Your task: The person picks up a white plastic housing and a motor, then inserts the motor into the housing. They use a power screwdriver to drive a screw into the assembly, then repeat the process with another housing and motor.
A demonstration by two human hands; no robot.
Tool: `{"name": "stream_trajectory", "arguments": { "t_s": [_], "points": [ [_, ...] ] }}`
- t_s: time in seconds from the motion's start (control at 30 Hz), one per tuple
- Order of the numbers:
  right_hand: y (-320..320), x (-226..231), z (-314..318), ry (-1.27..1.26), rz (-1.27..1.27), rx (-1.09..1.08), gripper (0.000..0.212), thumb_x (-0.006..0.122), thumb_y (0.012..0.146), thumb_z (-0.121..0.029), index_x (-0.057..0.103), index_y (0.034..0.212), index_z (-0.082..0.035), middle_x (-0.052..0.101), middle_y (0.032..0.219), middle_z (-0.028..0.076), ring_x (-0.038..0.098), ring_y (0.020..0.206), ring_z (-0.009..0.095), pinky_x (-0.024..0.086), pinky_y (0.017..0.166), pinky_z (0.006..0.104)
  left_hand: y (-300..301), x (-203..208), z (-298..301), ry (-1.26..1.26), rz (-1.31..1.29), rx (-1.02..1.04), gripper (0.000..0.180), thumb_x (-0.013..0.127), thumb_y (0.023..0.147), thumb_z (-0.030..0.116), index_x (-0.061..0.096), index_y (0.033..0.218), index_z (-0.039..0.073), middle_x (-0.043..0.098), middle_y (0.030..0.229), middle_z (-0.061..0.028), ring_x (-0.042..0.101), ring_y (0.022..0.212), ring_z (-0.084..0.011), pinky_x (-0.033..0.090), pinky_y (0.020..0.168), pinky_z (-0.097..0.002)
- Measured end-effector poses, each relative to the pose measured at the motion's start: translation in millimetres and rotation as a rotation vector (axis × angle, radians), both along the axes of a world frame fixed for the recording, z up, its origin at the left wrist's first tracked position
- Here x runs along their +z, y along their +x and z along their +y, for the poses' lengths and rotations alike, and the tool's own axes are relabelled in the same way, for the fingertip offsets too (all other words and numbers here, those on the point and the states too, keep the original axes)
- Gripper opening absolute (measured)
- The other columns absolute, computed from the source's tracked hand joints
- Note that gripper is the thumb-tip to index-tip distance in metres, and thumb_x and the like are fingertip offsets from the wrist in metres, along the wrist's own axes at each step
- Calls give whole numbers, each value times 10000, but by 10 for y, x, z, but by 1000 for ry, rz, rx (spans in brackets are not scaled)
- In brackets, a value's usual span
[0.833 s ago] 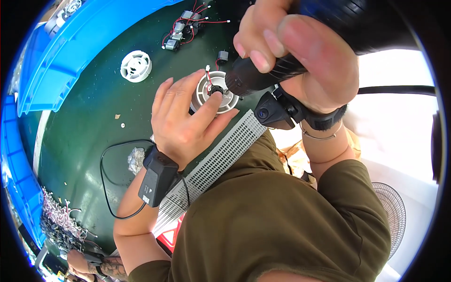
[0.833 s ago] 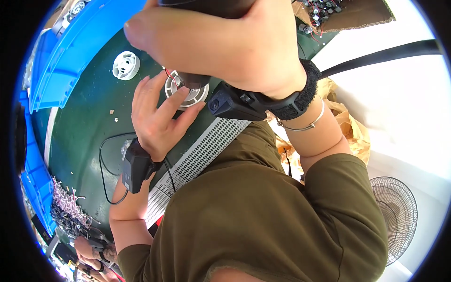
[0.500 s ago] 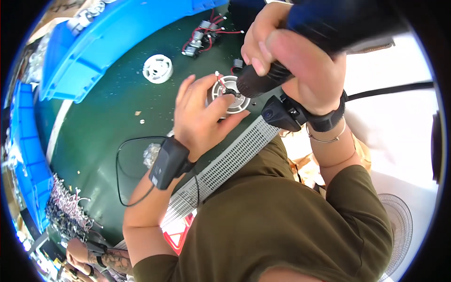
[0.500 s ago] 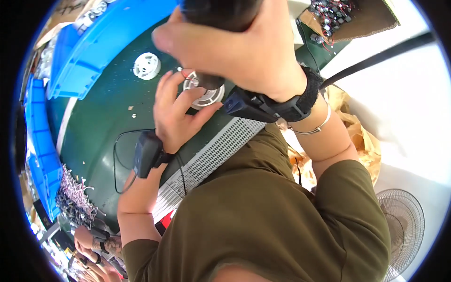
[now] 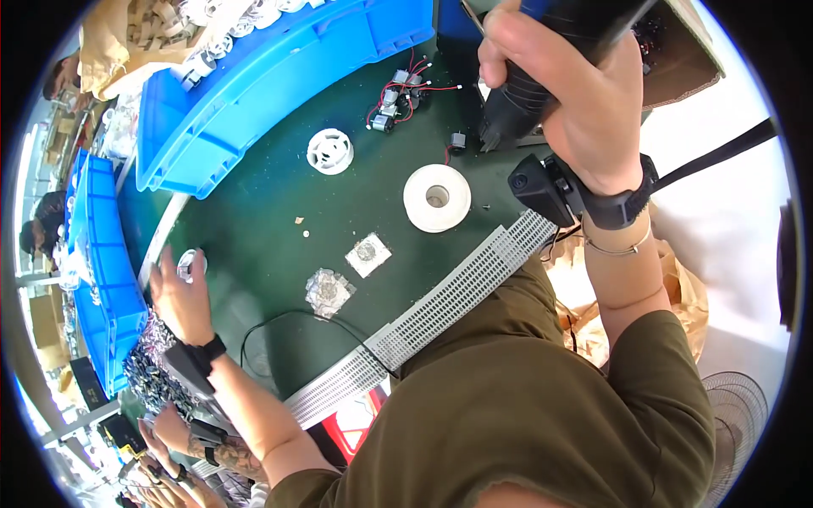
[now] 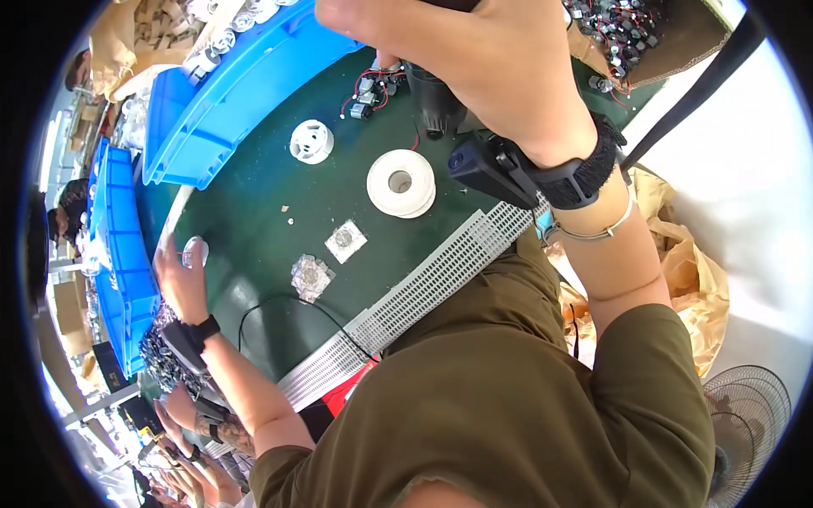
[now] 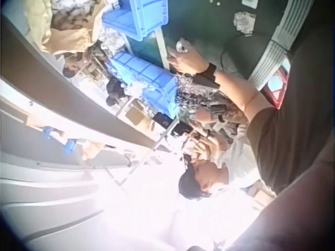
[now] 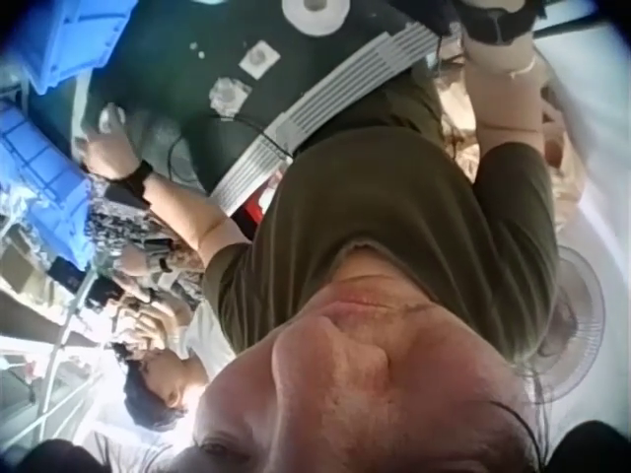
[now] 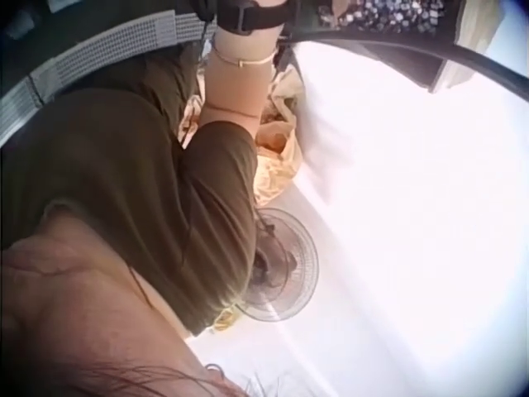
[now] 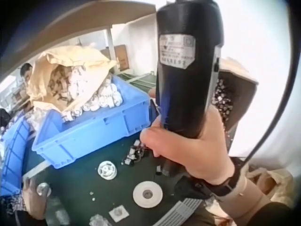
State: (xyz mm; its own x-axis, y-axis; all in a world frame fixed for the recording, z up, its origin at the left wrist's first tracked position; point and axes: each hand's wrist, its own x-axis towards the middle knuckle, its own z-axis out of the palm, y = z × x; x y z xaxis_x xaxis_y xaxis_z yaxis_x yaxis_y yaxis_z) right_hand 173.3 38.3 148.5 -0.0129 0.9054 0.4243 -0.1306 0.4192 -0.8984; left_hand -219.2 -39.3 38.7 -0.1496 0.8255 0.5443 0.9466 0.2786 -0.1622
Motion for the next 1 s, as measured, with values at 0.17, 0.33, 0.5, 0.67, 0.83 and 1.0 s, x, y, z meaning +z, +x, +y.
{"name": "stream_trajectory", "arguments": {
  "t_s": [0.17, 0.33, 0.5, 0.67, 0.83, 1.0],
  "points": [
    [-68, -108, 216, 53, -53, 23, 312, 738, 753, -111, 558, 979, 6, 587, 732, 18, 544, 600, 67, 432, 529, 200, 1223, 171, 542, -52, -209, -473, 511, 703, 753, 248, 537, 1203, 71, 540, 1181, -195, 545, 1028, -352, 446, 876, -419],
    [-101, -118, 254, 159, -101, -12, 473, 715, 775, -112, 456, 1148, 25, 579, 972, 83, 557, 826, 106, 459, 703, 224, 1319, -247, 1074, -415, -301, -810, 497, 702, 721, 155, 556, 1190, 80, 556, 1140, -168, 538, 1031, -345, 456, 879, -407],
    [97, -698, 73, 513, -725, -119, 103, 594, 835, -76, 616, 925, -32, 646, 842, 73, 625, 711, 191, 485, 633, 262, 1314, -152, 788, -330, -1385, -832, 454, 679, 789, 62, 504, 1207, 40, 555, 1029, -61, 568, 887, -150, 486, 771, -284],
    [205, -1024, 45, 238, -1156, 162, 146, 569, 813, -49, 592, 956, -33, 606, 922, 131, 595, 838, 325, 490, 710, 374, 1662, -136, 492, -224, -1842, -1093, 500, 712, 751, 55, 421, 1158, 35, 540, 1116, -106, 536, 1015, -180, 455, 875, -328],
    [169, -1149, 34, 160, -1281, 185, 323, 521, 781, -17, 528, 1102, -37, 540, 1042, 207, 595, 879, 374, 499, 756, 404, 2176, -183, 428, -143, -1550, -1232, 658, 724, 715, 52, 401, 1286, 9, 538, 1179, -167, 526, 1100, -280, 413, 943, -369],
    [120, -1396, 101, 67, -1331, 147, 235, 518, 788, -38, 528, 1020, -6, 538, 940, 207, 598, 805, 382, 507, 696, 407, 2131, -438, 351, -175, -1171, -1057, 585, 787, 637, 101, 545, 1162, 16, 549, 1179, -192, 514, 1119, -338, 407, 947, -384]
  ]
}}
